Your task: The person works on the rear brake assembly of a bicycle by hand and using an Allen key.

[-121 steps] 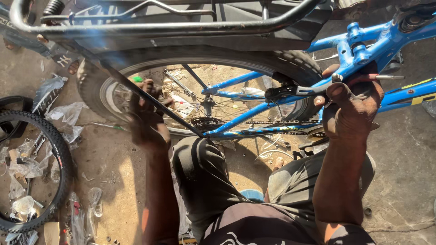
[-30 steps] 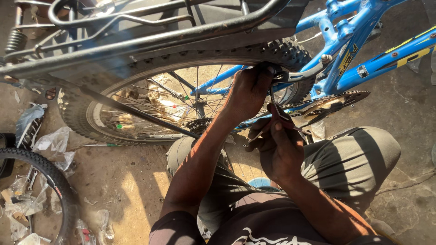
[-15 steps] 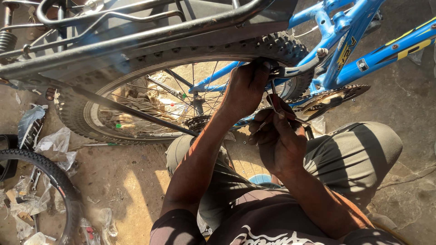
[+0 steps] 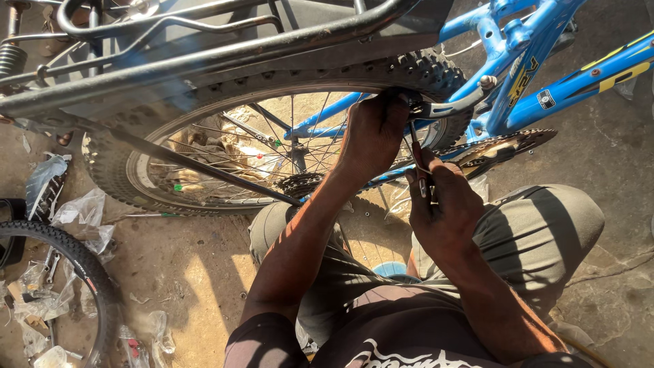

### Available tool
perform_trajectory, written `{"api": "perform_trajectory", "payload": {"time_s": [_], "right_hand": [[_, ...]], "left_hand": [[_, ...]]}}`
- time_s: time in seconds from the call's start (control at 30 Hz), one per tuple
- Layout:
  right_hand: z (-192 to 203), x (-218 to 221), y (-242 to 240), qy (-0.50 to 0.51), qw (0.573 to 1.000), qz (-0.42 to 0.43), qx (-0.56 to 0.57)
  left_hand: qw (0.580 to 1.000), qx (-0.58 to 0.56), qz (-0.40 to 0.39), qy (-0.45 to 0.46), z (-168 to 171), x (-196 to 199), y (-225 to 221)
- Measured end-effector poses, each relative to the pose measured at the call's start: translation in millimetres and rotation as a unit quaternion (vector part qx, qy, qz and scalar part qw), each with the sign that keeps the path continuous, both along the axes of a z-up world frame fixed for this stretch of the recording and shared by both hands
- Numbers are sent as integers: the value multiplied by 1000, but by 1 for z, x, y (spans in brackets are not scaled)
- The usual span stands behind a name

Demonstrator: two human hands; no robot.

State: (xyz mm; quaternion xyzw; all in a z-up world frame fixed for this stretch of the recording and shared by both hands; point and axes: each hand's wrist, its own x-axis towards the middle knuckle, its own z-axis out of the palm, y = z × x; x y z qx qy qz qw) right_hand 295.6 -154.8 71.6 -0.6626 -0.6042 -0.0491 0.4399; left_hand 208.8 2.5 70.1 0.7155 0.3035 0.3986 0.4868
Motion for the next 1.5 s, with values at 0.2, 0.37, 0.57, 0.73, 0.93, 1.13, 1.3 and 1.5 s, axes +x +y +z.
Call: {"api": "perform_trajectory", "payload": {"time_s": [0.2,0.37,0.57,0.73,0.93,1.13,1.3,1.5], "right_hand": [[-3,4,0,-26,999,28,23],[-10,4,-3,16,998,14,-51],[-13,-3,-3,122,990,28,-65],[6,4,-4,-76,996,-5,-53],[17,12,-4,-70,994,29,-73],[13,11,0,2,998,61,-19],[24,16,0,-70,995,34,-59],[26,10,3,181,980,78,-30]], "left_hand": [[1000,6,26,15,-2,3,-2],[998,-7,53,41,0,8,-4],[998,0,56,26,10,5,-6],[999,-28,37,-18,18,4,-10],[998,-26,61,-2,16,9,-10],[996,-35,74,22,19,12,-11],[995,-38,93,14,21,14,-13],[993,-35,101,44,23,15,-13]]}}
